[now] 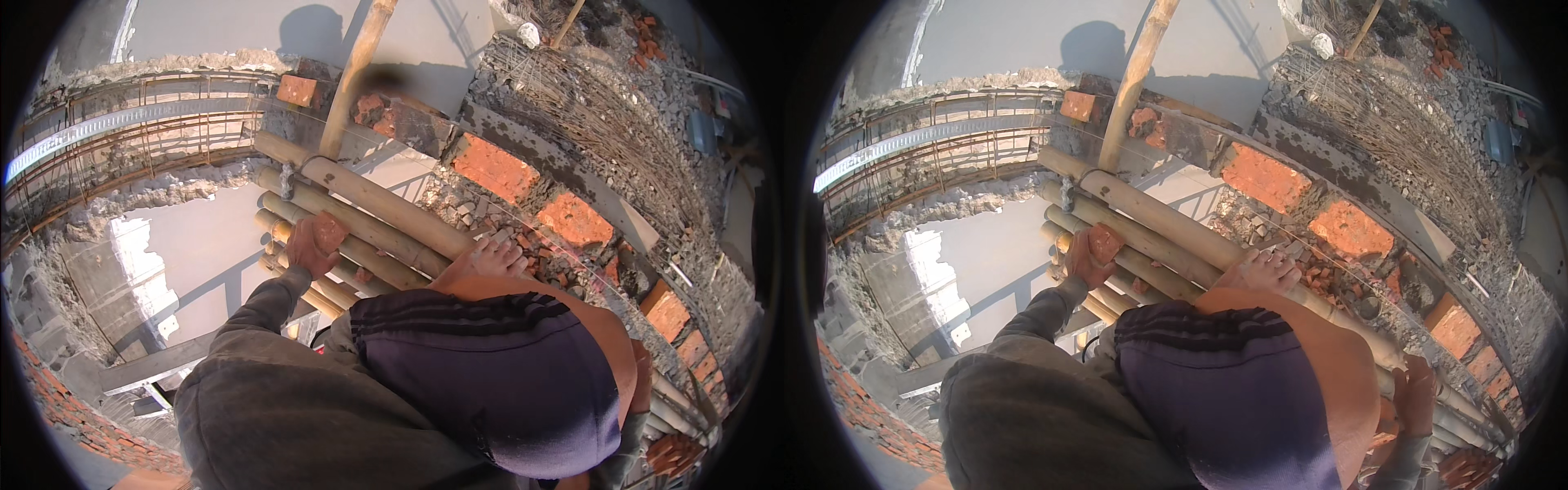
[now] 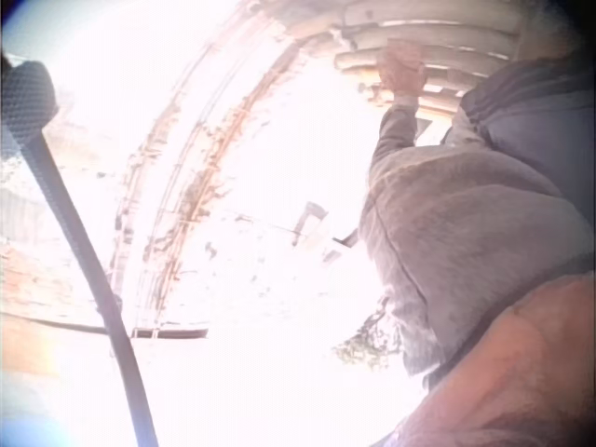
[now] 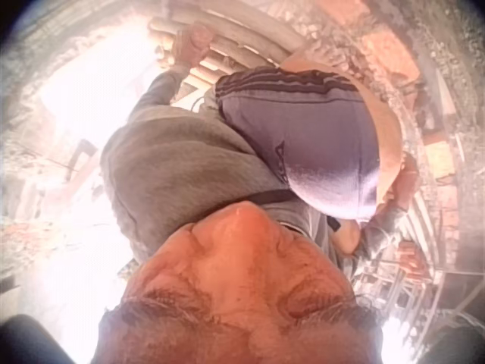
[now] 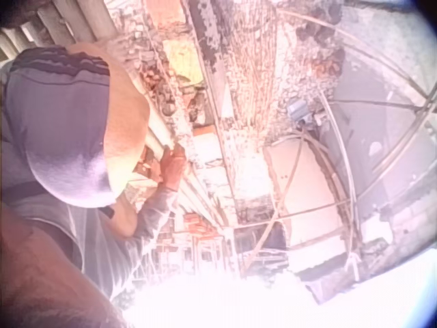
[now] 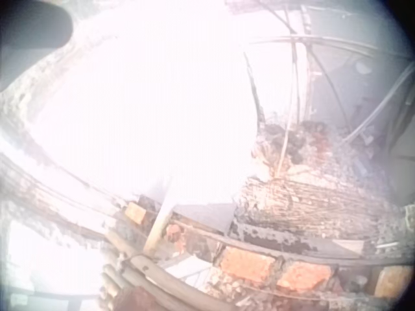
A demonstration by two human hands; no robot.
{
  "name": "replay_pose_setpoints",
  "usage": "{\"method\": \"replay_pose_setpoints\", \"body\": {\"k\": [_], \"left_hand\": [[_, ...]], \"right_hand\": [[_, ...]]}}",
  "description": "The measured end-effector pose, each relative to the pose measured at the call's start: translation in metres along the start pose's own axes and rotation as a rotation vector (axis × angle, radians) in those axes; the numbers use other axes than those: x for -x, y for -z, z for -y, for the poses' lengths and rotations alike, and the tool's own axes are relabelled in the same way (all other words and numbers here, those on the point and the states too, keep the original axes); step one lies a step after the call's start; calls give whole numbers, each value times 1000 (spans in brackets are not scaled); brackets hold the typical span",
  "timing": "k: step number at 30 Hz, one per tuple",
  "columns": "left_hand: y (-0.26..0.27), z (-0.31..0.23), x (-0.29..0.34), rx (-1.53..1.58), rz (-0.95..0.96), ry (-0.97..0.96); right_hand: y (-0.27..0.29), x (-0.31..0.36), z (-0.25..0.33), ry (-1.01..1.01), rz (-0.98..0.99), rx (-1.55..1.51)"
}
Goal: The person scoops mortar from a bucket with a trowel, spreads it on a brick, and places the brick onto a growing wall. The person repeats this process, adding bricks one at a time while standing on bamboo scaffolding.
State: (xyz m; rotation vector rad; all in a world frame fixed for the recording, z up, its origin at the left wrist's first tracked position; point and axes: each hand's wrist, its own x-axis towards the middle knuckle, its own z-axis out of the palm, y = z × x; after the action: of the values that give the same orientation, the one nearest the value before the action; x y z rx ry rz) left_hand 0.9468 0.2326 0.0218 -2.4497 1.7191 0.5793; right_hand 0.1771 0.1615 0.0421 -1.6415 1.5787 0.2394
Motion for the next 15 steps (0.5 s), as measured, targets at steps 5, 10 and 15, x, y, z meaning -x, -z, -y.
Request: {"method": "replay_pose_setpoints", "body": {"k": [5,10,15], "left_hand": [[-38,55,-15,188,-202,251],[-36,51,-16,226,-243,249],[-19,9,10,-162,-218,27]], "right_hand": [[-10,2,-5,-115,24,-128],[5,-2,11,11,-14,39],[19,10,30,21,-41,209]]}}
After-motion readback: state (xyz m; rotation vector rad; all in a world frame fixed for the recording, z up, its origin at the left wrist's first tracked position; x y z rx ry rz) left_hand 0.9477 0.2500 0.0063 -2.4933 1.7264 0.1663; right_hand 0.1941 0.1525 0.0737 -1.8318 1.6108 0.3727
